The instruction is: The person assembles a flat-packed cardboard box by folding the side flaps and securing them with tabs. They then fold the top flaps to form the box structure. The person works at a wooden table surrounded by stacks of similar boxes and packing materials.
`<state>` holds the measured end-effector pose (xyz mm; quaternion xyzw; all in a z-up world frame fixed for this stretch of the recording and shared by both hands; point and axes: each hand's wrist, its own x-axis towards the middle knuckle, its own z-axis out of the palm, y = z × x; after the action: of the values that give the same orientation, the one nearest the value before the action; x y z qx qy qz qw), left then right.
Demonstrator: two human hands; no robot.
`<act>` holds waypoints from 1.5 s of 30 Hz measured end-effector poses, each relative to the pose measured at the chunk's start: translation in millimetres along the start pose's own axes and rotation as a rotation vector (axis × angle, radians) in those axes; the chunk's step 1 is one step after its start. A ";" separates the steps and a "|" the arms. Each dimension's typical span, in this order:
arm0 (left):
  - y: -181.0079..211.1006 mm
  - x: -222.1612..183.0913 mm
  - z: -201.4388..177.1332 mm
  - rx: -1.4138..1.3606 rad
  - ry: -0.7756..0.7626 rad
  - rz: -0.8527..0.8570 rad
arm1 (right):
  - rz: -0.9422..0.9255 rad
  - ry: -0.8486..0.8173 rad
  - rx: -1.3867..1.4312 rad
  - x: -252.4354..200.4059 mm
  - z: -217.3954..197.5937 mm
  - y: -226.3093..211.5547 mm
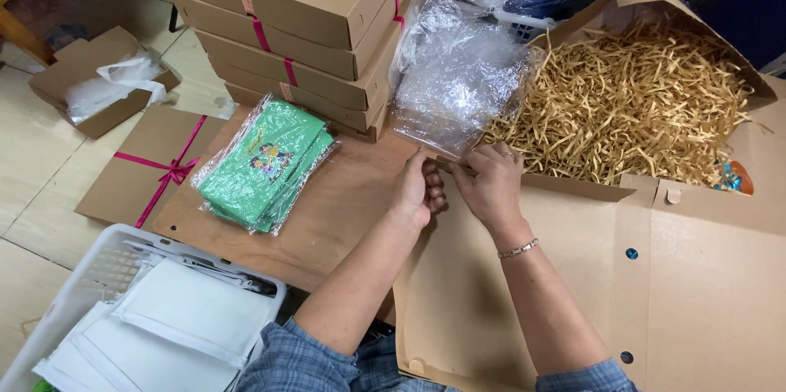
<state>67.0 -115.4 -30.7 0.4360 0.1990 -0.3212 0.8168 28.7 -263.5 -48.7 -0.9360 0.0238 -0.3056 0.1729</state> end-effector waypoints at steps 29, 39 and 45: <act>-70.5 9.3 3.9 0.738 0.322 0.493 | 0.067 -0.336 0.067 -7.8 -8.5 9.0; -76.3 27.6 -8.2 0.724 0.288 0.546 | 0.122 -0.444 0.045 -3.9 -8.5 1.2; -77.7 29.5 -8.1 0.785 0.332 0.561 | 0.158 -0.489 0.087 0.8 -13.3 1.4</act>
<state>33.5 -151.1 -98.3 0.7917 0.0656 -0.0666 0.6037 21.7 -269.1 -38.7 -0.9690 0.0412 -0.0567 0.2371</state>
